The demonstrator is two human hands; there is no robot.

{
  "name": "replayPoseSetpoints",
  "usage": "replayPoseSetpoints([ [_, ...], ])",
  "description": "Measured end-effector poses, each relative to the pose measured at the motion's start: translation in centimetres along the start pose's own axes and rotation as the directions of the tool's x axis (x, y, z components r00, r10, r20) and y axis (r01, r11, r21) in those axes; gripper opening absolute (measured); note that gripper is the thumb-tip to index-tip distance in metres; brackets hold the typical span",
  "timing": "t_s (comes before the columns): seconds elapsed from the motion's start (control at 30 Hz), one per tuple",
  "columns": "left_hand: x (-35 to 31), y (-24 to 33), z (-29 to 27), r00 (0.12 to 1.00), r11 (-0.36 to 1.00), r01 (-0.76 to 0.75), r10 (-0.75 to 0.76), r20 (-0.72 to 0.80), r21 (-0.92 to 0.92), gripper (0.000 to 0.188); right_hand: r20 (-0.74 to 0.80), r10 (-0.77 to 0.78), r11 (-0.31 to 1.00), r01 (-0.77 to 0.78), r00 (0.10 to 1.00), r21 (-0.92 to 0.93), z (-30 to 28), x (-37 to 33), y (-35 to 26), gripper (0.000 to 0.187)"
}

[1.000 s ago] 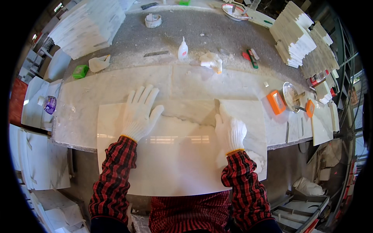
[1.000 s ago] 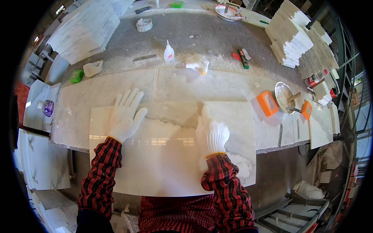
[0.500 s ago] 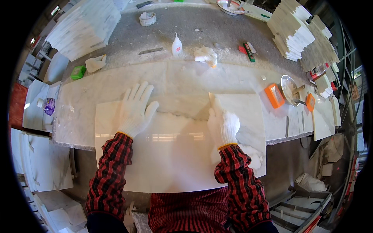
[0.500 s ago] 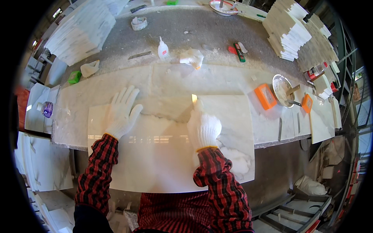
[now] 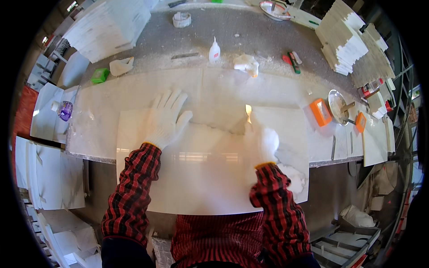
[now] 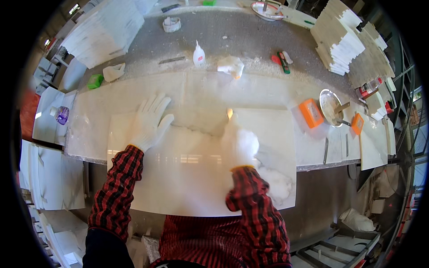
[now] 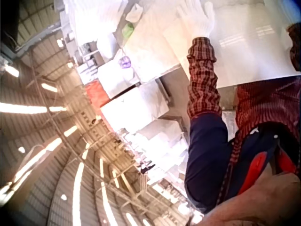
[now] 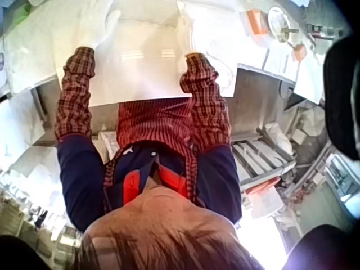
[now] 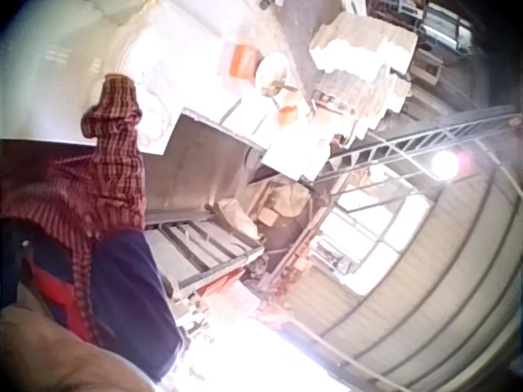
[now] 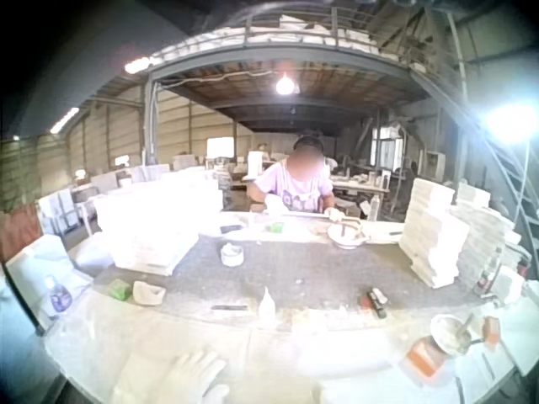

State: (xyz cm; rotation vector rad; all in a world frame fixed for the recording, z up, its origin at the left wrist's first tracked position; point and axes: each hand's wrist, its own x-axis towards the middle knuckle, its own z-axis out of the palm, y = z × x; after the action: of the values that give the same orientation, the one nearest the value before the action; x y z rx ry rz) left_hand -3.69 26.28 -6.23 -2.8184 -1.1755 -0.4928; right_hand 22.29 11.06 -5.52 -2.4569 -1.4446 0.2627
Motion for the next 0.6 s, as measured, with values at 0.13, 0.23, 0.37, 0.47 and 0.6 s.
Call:
replayPoseSetpoints([
  [0.13, 0.1, 0.4, -0.2, 0.997, 0.999, 0.029, -0.030, 0.064, 0.016, 0.057, -0.010, 0.013, 0.999, -0.012, 1.000, 0.041, -0.3, 1.1, -1.5, 0.035],
  [0.23, 0.0, 0.1, 0.2, 0.999, 0.999, 0.038, -0.038, 0.039, 0.004, 0.057, -0.083, -0.038, 0.994, 0.046, 0.996, 0.096, -1.1, 0.1, -1.1, 0.028],
  [0.37, 0.3, 0.4, -0.3, 0.999, 0.999, 0.038, -0.037, 0.025, -0.031, 0.058, -0.050, 0.010, 1.000, -0.010, 0.999, -0.011, 0.6, 0.2, -0.6, 0.027],
  [0.47, -0.1, 0.2, -0.2, 1.000, 1.000, 0.023, -0.023, 0.003, 0.014, 0.058, -0.065, 0.023, 0.998, -0.019, 0.998, 0.061, 0.1, 1.2, -3.1, 0.028],
  [0.6, 0.0, 0.0, 0.9, 1.000, 1.000, 0.014, -0.013, -0.023, 0.016, 0.057, -0.055, -0.036, 0.999, 0.035, 0.998, -0.015, 0.2, 1.2, -1.2, 0.030],
])
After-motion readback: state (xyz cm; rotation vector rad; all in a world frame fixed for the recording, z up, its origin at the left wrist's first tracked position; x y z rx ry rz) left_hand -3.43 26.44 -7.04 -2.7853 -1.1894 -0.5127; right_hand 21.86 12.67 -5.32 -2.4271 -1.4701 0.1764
